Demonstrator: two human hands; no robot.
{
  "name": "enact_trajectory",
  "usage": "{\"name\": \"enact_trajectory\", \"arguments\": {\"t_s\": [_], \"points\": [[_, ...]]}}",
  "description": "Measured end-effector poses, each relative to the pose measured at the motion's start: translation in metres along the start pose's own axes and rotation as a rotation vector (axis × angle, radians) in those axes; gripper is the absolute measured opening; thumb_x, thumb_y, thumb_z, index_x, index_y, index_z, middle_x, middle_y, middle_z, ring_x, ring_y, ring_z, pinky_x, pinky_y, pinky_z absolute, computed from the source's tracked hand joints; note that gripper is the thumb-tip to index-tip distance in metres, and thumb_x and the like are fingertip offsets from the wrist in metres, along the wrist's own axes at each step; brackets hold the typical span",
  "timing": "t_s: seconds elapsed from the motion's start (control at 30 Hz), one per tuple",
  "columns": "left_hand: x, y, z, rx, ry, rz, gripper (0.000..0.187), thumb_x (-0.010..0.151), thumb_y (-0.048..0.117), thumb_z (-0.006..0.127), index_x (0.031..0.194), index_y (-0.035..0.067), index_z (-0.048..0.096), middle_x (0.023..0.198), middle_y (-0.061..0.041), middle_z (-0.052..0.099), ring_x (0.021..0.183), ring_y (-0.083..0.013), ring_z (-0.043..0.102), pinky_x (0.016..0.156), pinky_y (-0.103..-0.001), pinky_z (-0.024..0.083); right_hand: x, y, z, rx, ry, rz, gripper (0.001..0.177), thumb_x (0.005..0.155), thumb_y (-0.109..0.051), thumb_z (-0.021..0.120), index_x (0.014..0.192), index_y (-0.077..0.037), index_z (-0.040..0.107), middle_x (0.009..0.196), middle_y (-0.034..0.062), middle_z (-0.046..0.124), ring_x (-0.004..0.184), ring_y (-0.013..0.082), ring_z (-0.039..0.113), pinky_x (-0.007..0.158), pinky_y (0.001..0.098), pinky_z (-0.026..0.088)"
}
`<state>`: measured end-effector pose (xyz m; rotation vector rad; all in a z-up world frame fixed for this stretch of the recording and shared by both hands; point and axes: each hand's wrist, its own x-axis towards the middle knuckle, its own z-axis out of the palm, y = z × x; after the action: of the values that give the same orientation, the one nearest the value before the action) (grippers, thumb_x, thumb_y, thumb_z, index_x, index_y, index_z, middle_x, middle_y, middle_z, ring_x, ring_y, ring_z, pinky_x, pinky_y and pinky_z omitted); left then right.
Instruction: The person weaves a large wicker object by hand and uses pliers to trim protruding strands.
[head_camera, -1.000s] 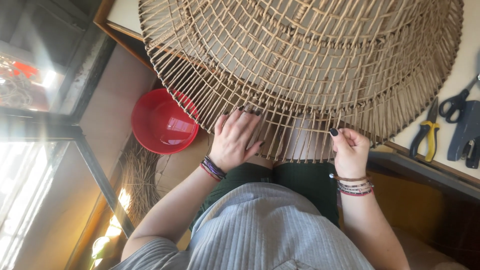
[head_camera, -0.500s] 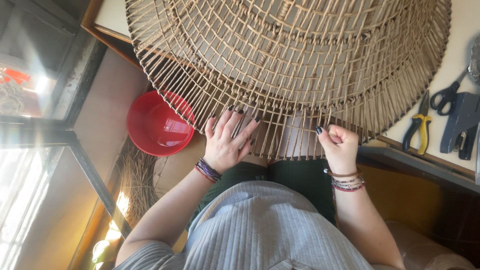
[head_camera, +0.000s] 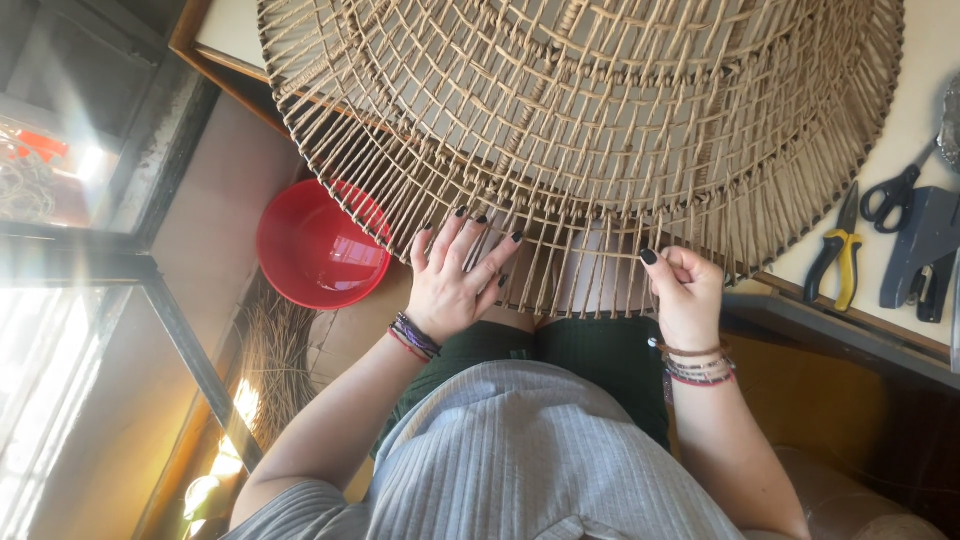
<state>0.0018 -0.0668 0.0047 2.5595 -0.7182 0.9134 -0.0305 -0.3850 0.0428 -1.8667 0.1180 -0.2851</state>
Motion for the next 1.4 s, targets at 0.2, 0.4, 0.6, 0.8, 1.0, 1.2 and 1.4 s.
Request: {"name": "enact_trajectory", "arguments": {"t_s": [0.2,0.4,0.6,0.8,1.0,1.2,1.4], "points": [[-0.036,-0.018,-0.003,-0.387,0.249,-0.465,0.07,0.092,0.014,0.056,0.157,-0.002,0.033,0.16,-0.031,0.024,0.151,-0.0514,0.016,0.121,-0.066,0.01,-0.019,-0.027,-0.055,-0.881,-0.044,-0.222,0.02,0.096,-0.015,0.079,0.111,-0.007,0.068,0.095,0.0121,0.069,0.076,0.0285,0.069,0.067,0.0371,0.054],[0.019,0.013,-0.048,-1.331,0.269,-1.493,0.085,0.095,0.036,0.043,0.162,0.028,-0.009,0.171,-0.007,0.01,0.074,-0.0116,0.045,0.06,-0.028,0.044,-0.038,-0.028,-0.065,-1.167,-0.098,-0.198,0.023,0.098,-0.022,0.069,0.117,-0.009,0.064,0.103,0.0088,0.072,0.068,0.0243,0.07,0.057,0.0352,0.057],[0.043,-0.038,-0.056,-1.337,0.25,-1.617,0.088,0.093,0.027,0.045,0.165,0.036,-0.004,0.127,-0.012,0.065,0.08,-0.0224,0.073,0.07,-0.033,0.057,-0.041,-0.03,-0.047,-1.155,-0.146,-0.229,0.01,0.097,-0.019,0.064,0.104,-0.013,0.066,0.074,-0.0006,0.067,0.053,0.0159,0.062,0.047,0.03,0.048],[0.036,-0.143,-0.053,-1.276,0.213,-1.393,0.076,0.098,0.048,0.047,0.166,0.026,0.019,0.107,-0.01,0.055,0.063,-0.0137,0.06,0.06,-0.035,0.064,-0.045,-0.046,0.007,-0.872,-0.482,-0.346,0.02,0.097,-0.027,0.062,0.106,-0.01,0.069,0.09,0.0001,0.078,0.053,0.0076,0.069,0.044,0.0213,0.055],[0.055,-0.206,-0.041,-1.372,0.23,-1.592,0.084,0.075,0.068,0.06,0.139,0.015,0.045,0.087,-0.007,0.06,0.052,-0.0252,0.062,0.061,-0.046,0.065,-0.026,-0.048,0.014,-0.745,-0.497,-0.278,0.016,0.1,-0.018,0.059,0.106,-0.008,0.069,0.082,0.0025,0.07,0.049,0.0044,0.055,0.041,0.0182,0.051],[0.06,-0.102,-0.087,-0.223,0.013,-0.474,0.092,0.064,0.0,0.073,0.15,0.001,0.041,0.152,-0.02,0.05,0.143,-0.0398,0.049,0.122,-0.051,0.029,-0.013,-0.088,-0.014,-0.863,-0.3,-0.321,0.01,0.097,-0.011,0.07,0.1,-0.003,0.075,0.084,0.007,0.072,0.059,0.012,0.062,0.052,0.0235,0.051],[0.074,0.077,-0.098,-0.887,-0.46,0.008,0.056,0.103,0.025,0.06,0.153,0.011,0.039,0.118,-0.01,0.057,0.071,-0.0267,0.067,0.055,-0.039,0.06,-0.037,-0.125,0.004,-0.838,-0.507,-0.458,0.019,0.09,-0.018,0.07,0.106,-0.008,0.072,0.096,0.0042,0.073,0.066,0.0119,0.068,0.063,0.0251,0.062]]}}
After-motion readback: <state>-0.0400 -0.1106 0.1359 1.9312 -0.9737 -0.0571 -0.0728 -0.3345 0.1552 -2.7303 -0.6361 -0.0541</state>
